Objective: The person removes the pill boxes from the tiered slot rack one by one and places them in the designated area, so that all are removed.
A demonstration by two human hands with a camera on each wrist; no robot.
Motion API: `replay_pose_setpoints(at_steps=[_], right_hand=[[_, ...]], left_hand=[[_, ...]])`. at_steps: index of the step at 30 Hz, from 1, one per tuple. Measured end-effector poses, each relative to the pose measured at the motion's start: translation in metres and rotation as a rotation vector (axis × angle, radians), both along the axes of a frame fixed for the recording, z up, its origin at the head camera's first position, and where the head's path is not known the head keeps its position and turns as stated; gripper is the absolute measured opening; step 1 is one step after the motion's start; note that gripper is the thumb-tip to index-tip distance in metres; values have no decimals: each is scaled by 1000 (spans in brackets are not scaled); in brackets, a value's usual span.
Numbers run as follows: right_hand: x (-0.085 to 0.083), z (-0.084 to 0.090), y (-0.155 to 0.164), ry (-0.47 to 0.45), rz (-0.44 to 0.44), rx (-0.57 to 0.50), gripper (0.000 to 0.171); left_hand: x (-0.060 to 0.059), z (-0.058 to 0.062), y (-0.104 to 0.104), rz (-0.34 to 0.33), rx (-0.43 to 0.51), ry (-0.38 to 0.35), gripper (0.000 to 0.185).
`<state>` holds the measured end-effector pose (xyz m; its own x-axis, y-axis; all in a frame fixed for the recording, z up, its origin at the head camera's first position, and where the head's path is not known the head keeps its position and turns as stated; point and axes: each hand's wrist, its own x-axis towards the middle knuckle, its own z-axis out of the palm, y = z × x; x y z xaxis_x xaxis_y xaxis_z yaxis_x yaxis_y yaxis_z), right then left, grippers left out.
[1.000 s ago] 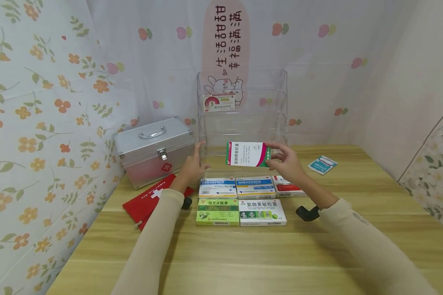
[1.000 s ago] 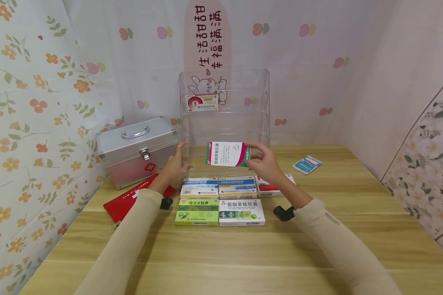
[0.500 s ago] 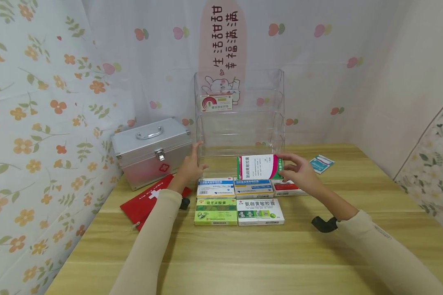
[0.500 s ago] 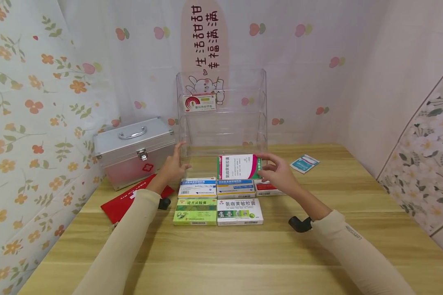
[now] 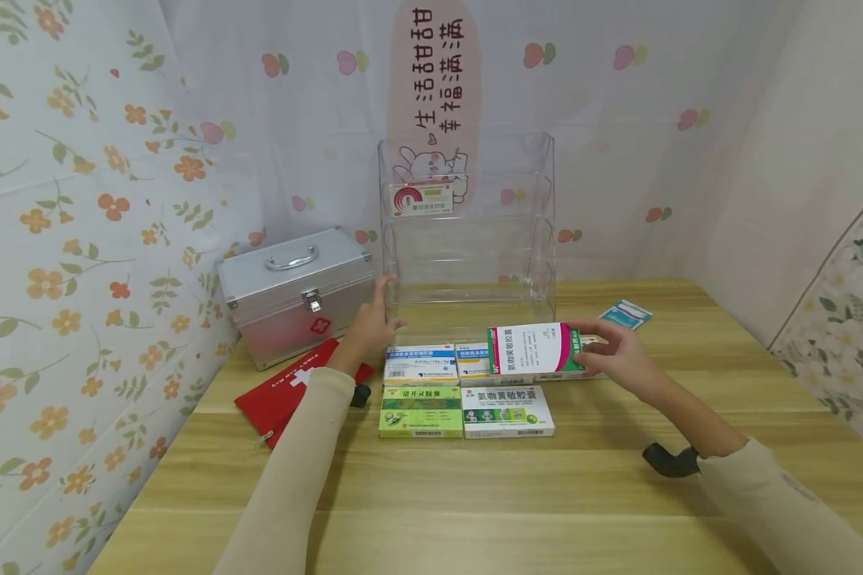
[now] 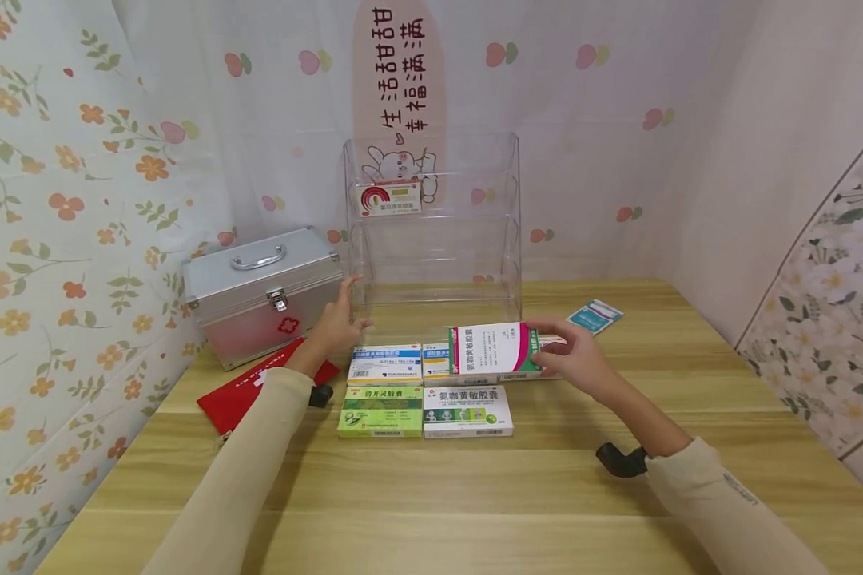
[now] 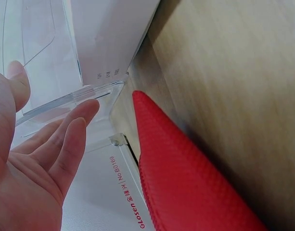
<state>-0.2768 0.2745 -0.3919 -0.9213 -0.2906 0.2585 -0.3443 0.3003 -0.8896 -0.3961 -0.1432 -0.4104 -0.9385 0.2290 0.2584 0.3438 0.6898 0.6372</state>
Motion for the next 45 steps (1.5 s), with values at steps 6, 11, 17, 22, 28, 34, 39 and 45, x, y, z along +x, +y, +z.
replay_pose_setpoints(at_steps=[6, 11, 17, 22, 28, 34, 39, 45], right_hand=[[12, -2, 15, -42, -23, 45, 51], [19, -3, 25, -72, -48, 79, 52], [28, -2, 39, -82, -35, 84, 52], [34, -3, 51, -74, -32, 110, 51], [40, -6, 65, -97, -43, 127, 50], [44, -9, 78, -153, -63, 145, 52], [45, -11, 83, -223, -61, 150, 55], [44, -12, 83, -290, -50, 156, 58]], left_hand=[[2, 2, 0, -1, 4, 3, 90], [2, 2, 0, 5, 3, 0, 91], [2, 1, 0, 3, 18, -14, 93], [2, 2, 0, 6, 0, -13, 93], [2, 1, 0, -4, 7, -7, 93], [0, 0, 0, -6, -5, -2, 93], [-2, -1, -1, -8, -5, 3, 93], [-1, -2, -1, -8, -10, 5, 93]])
